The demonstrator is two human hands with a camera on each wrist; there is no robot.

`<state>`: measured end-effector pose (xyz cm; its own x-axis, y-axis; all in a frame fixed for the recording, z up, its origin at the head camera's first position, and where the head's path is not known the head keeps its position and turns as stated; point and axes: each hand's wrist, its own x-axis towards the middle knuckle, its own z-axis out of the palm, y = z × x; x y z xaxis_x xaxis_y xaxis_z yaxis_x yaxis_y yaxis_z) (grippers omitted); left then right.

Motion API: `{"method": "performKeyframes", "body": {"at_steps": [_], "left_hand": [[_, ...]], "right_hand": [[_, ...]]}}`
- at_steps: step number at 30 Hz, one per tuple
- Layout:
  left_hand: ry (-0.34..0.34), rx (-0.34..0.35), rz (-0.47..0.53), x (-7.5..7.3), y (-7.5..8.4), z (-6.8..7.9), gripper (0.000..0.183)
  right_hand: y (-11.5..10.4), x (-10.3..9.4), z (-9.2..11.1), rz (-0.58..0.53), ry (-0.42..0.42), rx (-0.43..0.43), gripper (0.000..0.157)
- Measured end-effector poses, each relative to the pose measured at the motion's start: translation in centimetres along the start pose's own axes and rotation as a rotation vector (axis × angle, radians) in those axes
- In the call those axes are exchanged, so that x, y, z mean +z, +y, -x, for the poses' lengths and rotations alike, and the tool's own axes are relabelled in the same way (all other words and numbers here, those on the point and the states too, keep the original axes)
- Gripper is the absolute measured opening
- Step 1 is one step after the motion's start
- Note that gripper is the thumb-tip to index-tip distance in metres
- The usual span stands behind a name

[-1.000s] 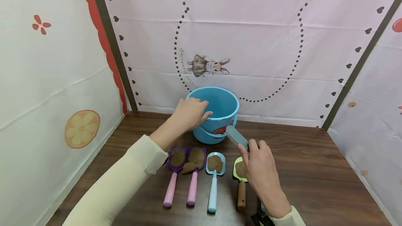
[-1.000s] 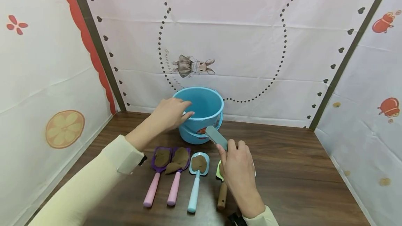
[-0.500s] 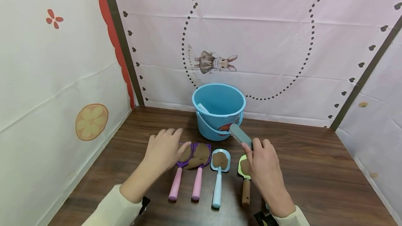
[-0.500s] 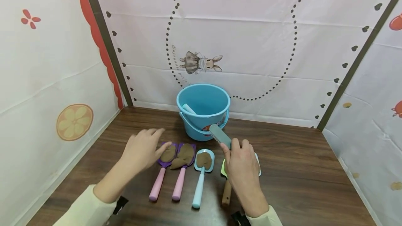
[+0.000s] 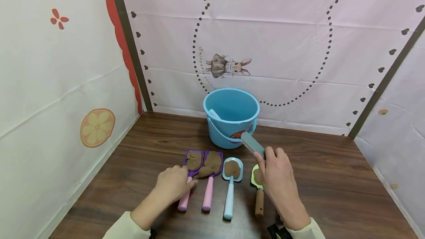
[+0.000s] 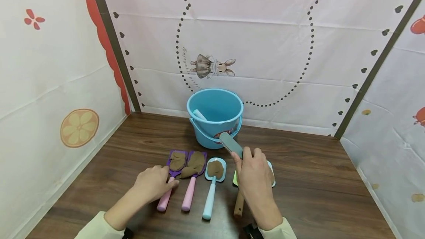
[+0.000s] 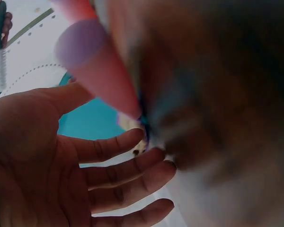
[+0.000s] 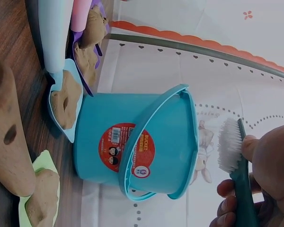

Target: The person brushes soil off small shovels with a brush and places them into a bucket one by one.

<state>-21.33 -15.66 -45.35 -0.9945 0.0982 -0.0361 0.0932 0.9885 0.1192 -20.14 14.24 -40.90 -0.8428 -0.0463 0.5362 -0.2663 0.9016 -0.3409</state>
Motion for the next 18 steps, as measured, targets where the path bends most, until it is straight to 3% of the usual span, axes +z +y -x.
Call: {"method": "performKeyframes", "body": {"at_steps": [6,12,18], "left_hand": [[-0.028,-0.013,-0.029,1.2,0.4,-0.4,0.05],[-0.066,-0.054,-0.007,1.3,0.2,-0.6,0.029],[-0.014,-0.076,0.046,0.8,-0.9,-0.6,0.021]], "right_hand": [[0.1,0.1,0.0,-0.001,0.007,0.003,0.034],[0.0,0.1,0.1,-0.002,0.013,-0.014,0.035],[0.0,0.1,0.1,-0.009,0.013,-0.012,0.035]]}}
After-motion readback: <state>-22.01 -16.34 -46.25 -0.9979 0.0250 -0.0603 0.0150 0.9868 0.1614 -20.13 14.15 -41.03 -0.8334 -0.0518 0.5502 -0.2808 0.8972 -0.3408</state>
